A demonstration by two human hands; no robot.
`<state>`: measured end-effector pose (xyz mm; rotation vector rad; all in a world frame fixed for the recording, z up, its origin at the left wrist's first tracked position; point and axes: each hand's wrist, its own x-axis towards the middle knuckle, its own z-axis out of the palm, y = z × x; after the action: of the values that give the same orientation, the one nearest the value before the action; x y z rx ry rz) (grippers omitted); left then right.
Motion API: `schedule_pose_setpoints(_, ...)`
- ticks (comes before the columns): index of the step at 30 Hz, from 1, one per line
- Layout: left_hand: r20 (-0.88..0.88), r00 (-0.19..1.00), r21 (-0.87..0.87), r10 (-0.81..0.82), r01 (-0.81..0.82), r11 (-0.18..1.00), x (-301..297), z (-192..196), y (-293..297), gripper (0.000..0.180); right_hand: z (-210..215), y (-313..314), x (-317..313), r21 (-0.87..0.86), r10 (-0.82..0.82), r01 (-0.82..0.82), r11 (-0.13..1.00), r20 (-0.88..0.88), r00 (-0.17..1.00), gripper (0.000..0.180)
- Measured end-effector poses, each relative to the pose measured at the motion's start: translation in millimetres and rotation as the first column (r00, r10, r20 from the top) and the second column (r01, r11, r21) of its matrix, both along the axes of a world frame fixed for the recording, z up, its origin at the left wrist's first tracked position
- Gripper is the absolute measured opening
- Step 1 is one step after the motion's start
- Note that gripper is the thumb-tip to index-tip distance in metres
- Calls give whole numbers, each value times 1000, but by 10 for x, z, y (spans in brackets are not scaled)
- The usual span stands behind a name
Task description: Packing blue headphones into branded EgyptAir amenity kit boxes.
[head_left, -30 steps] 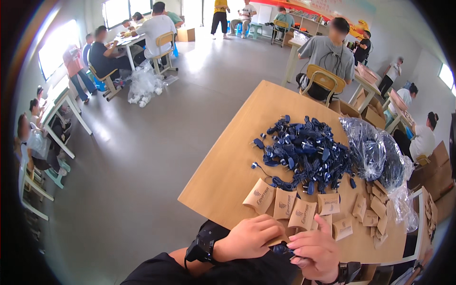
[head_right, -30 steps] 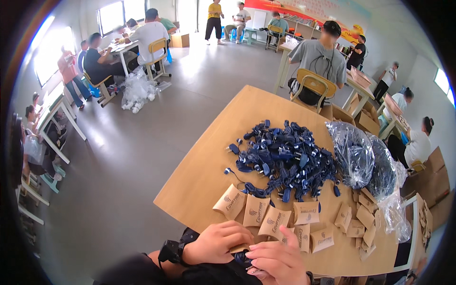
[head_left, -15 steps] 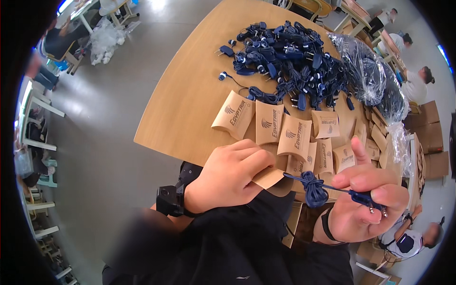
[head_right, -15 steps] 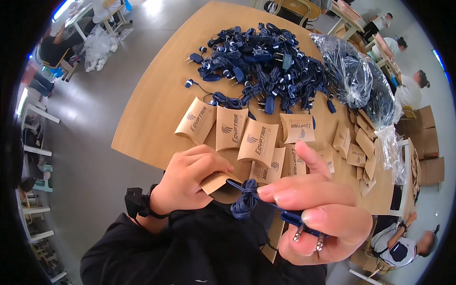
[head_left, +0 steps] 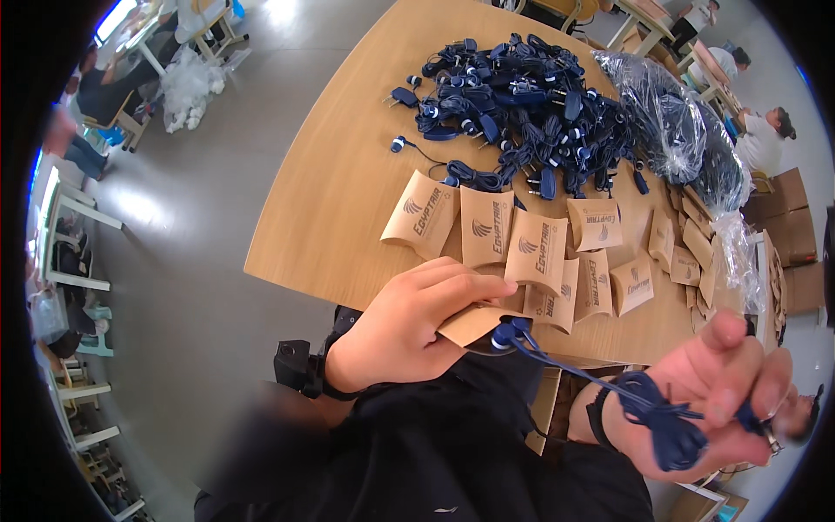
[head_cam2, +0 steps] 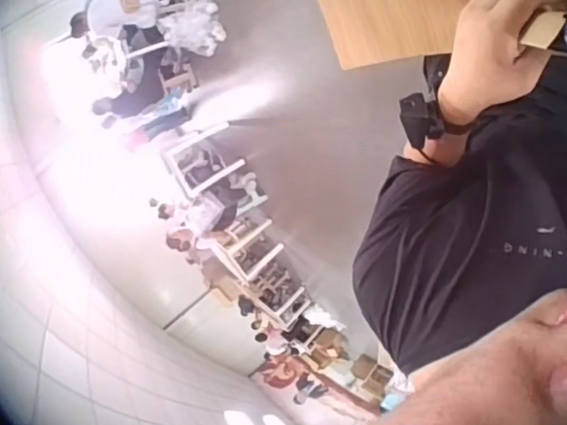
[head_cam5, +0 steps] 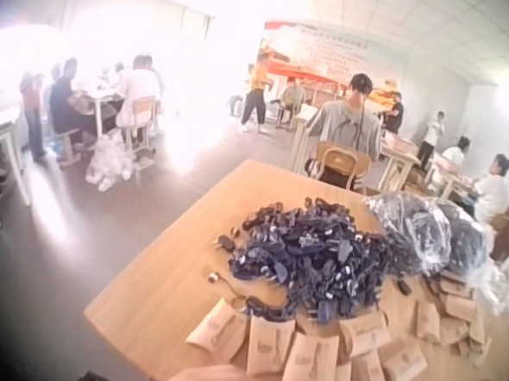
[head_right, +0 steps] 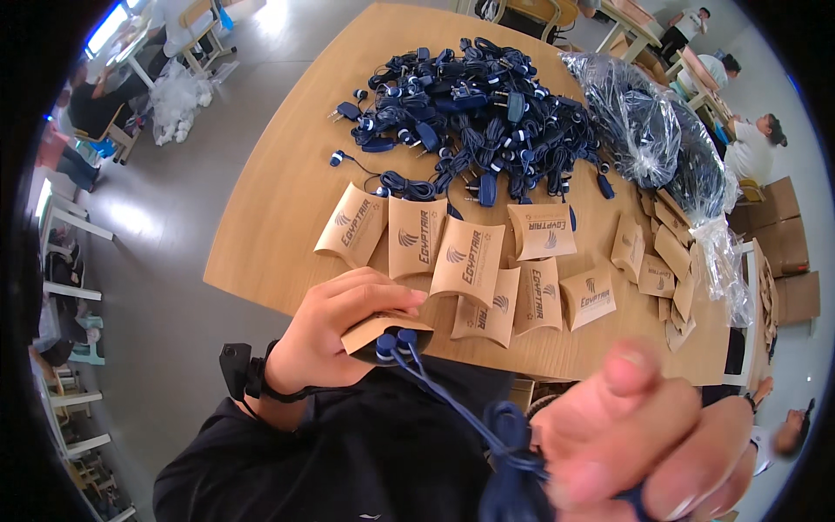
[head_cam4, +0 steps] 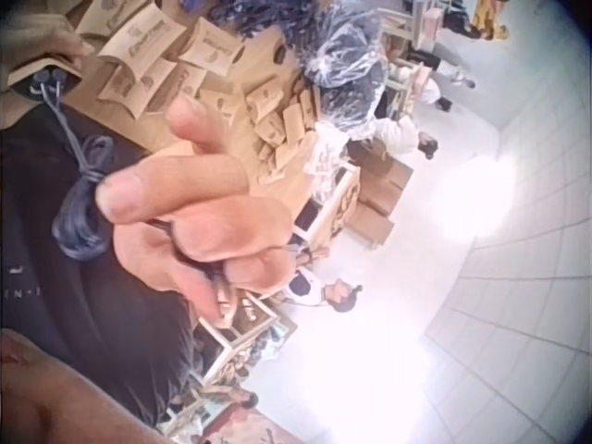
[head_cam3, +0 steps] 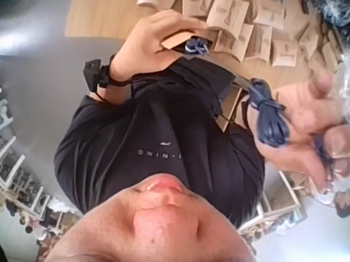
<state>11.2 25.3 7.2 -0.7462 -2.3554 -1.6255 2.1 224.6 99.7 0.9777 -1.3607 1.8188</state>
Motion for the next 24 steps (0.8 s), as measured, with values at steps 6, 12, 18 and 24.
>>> schedule_pose_setpoints(6, -10, 998, 28, 63, -63, 998, 26, 14, 2, 45, 134, 409, -46, -141, 4, -10, 990, -40, 999, 19)
schedule_pose_setpoints(12, 32, 999, 114, -23, 19, 993, 29, 66, 32, 36, 6, 152, -67, 157, 119, -140, 978, 141, 983, 34)
schedule_pose_setpoints(18, 323, 921, 531, -217, 13, 847, 162, -46, 88, 44, -231, -52, -135, 273, 217, -260, 926, 179, 960, 34)
schedule_pose_setpoints(24, -51, 988, 712, -148, 140, 688, 104, -57, 134, 71, -366, -160, -84, 77, 307, -348, 934, 325, 895, 23)
